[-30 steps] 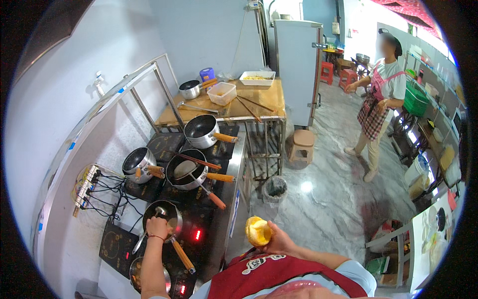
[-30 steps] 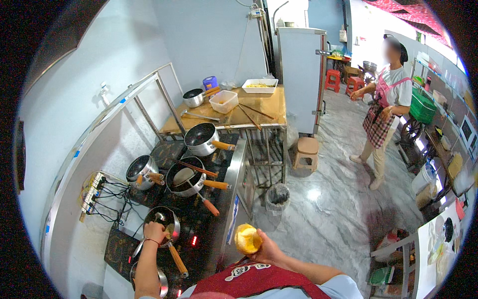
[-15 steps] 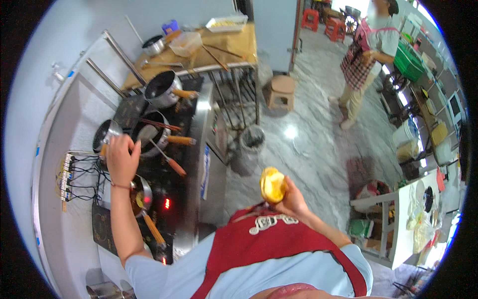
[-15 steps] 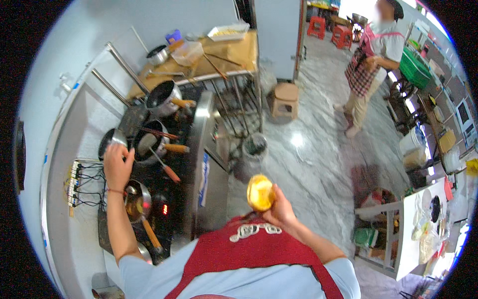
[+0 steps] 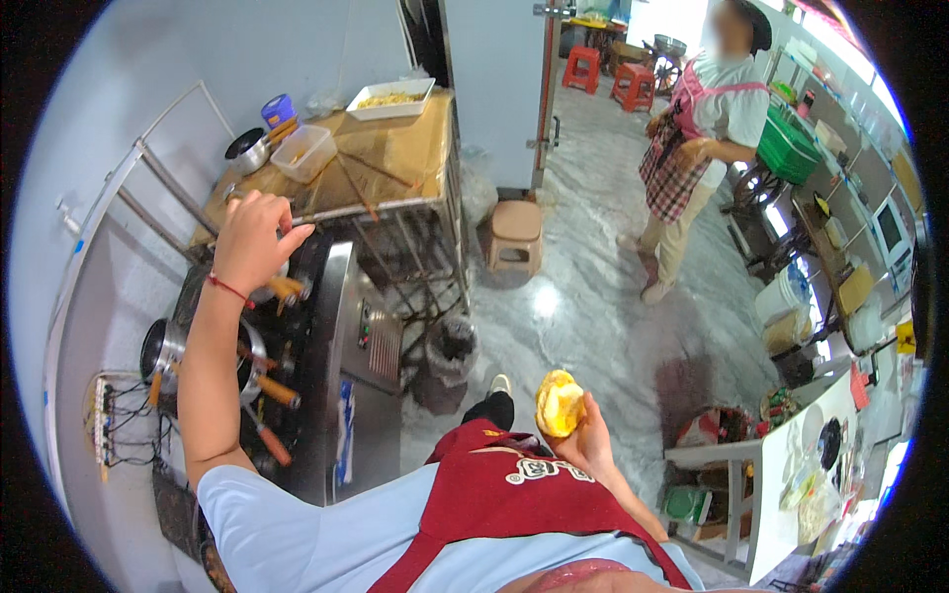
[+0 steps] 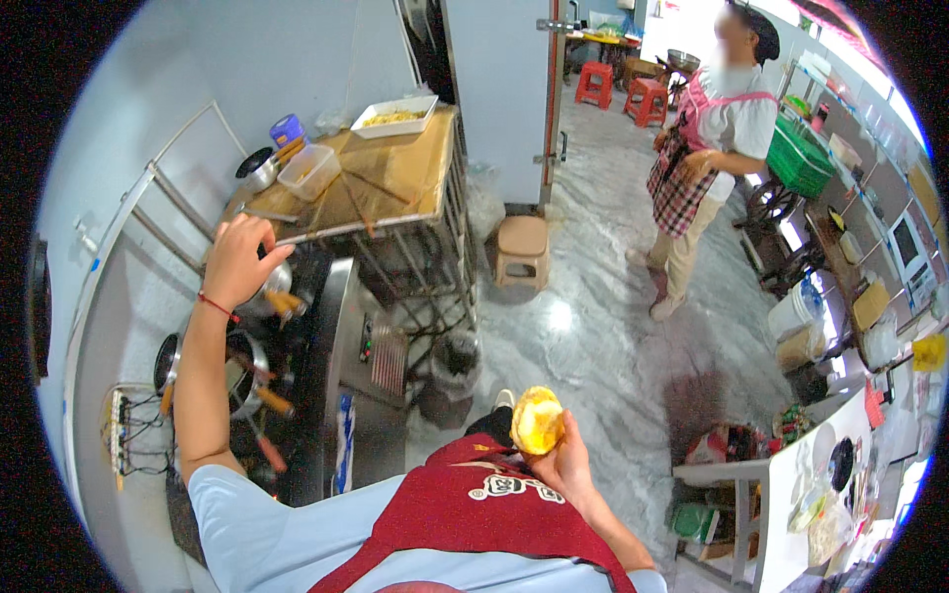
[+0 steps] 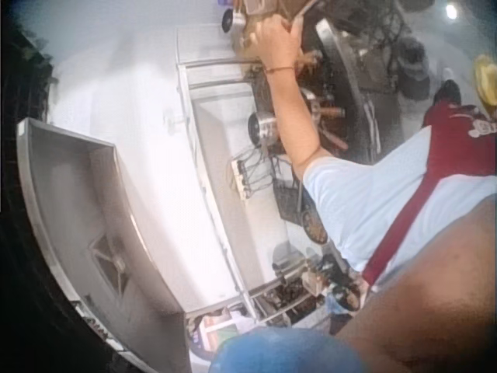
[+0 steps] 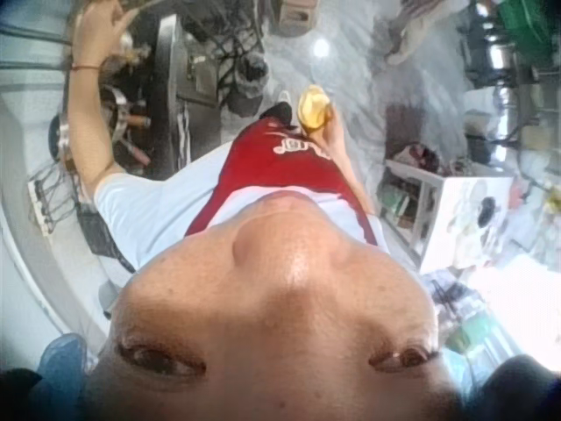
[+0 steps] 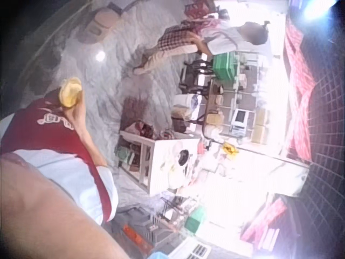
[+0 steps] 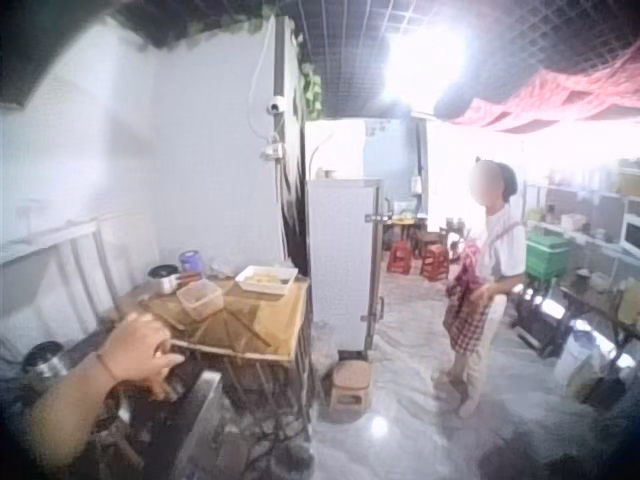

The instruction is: The person fries items in a small pan on a stove, using a slotted spoon and chopsticks to turn and move them, and later holds a large bowl over the stove.

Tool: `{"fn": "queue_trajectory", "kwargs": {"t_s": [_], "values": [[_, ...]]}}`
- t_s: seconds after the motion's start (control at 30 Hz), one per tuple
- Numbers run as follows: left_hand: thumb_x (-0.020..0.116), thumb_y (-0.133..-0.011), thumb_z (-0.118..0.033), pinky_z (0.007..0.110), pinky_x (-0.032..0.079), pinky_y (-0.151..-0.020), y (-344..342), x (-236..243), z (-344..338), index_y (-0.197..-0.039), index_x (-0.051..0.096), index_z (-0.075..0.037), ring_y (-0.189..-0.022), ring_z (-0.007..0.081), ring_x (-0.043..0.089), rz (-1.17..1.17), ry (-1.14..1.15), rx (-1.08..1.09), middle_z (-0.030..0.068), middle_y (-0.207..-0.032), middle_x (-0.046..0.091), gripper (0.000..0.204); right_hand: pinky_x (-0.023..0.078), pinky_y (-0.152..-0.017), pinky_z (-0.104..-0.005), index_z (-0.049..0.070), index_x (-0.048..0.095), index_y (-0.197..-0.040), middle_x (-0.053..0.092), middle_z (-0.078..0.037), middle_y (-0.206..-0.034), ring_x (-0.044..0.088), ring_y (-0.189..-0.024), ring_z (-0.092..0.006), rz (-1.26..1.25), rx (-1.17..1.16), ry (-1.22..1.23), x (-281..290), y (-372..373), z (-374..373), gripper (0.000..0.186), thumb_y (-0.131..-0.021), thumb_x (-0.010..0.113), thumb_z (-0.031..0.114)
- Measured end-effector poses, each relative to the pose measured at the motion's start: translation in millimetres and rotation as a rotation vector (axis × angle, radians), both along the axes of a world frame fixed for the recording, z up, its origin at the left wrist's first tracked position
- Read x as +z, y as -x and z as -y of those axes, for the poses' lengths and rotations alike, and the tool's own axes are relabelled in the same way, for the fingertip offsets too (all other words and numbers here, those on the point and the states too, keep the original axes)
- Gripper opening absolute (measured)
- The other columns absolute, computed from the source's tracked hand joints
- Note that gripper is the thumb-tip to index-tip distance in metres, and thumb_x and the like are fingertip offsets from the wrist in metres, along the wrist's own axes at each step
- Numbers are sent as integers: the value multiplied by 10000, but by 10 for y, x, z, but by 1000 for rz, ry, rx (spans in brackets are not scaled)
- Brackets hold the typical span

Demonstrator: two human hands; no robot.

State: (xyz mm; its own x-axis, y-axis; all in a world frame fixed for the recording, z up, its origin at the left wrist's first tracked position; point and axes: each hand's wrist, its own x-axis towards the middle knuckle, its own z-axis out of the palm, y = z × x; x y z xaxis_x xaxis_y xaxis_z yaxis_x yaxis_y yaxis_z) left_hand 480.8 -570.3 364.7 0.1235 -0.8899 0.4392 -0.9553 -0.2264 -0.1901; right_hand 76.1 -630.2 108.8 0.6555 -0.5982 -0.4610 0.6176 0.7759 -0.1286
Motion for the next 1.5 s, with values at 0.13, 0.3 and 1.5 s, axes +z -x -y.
{"fn": "queue_trajectory", "kwargs": {"t_s": [0.13,0.3,1.5], "values": [[656,-739,-336,373,382,-747,-337,93,1007,-640,539,-79,-777,240,521,-7,-34,41,56,-686,560,299,384,-958,-452,87,441,-1228,510,-101,-1214,493,-1122,-274,-112,-49,28,7,-129,819,445,-929,365,408],[635,-754,-350,375,391,-774,-800,306,2405,-657,567,-77,-837,248,535,-30,-18,16,64,-743,594,298,388,-941,-453,88,449,-1229,515,-100,-1209,489,-1116,-279,-104,-144,117,196,-323,1929,446,-922,376,403],[593,-751,-466,392,360,-966,-4456,2694,7952,-1123,605,-101,-1232,197,409,51,479,592,38,-1481,140,521,458,-793,-428,111,513,-1153,585,-75,-1095,567,-974,-270,-143,-312,211,221,-2697,6908,468,-880,392,471]]}}
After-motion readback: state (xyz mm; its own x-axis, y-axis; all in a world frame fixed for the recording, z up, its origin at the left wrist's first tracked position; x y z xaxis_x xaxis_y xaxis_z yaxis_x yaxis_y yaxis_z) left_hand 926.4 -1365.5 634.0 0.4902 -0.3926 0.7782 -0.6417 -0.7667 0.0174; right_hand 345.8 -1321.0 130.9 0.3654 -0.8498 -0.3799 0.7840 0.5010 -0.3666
